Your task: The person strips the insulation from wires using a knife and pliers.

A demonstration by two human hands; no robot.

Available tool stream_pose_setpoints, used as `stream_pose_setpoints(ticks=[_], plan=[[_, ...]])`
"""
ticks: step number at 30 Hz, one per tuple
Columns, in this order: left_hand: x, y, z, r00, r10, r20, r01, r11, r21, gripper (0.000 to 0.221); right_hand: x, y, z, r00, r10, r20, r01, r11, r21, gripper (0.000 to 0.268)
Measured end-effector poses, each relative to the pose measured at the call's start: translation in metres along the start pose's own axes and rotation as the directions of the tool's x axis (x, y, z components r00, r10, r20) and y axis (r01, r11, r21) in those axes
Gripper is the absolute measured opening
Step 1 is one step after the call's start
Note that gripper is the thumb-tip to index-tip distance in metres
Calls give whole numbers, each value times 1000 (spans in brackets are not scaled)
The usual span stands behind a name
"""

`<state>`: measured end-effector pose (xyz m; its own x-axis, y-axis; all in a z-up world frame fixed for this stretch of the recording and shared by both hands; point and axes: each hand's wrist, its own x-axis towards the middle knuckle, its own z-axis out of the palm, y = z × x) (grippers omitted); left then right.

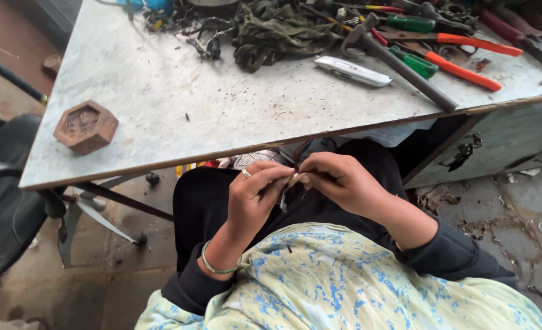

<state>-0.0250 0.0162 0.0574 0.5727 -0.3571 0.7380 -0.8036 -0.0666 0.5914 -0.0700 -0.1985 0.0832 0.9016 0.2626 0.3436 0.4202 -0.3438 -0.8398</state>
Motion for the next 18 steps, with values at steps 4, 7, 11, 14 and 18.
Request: stream_pose_setpoints(ticks=[4, 7, 11, 14, 18], plan=[[-2, -2, -2, 959, -239, 153, 273, 924, -267, 29, 1, -7, -3, 995, 25, -94, -39, 988, -147, 9], [0, -2, -2, 949, -205, 240, 273, 916, -294, 47, 2, -10, -6, 994, -74, -81, 58, 982, -179, 12], [-6, -14, -7, 922, -282, 267, 370, 845, -387, 29, 0, -14, -6, 975, -223, -7, 214, 944, -251, 15], [-12, -27, -16, 912, -363, 194, 411, 817, -404, 17, 1, -16, -6, 987, -159, 40, 163, 936, -312, 16], [-11, -27, -27, 887, -456, 73, 451, 821, -351, 15, -1, -18, -9, 982, -173, 81, 189, 944, -270, 16]])
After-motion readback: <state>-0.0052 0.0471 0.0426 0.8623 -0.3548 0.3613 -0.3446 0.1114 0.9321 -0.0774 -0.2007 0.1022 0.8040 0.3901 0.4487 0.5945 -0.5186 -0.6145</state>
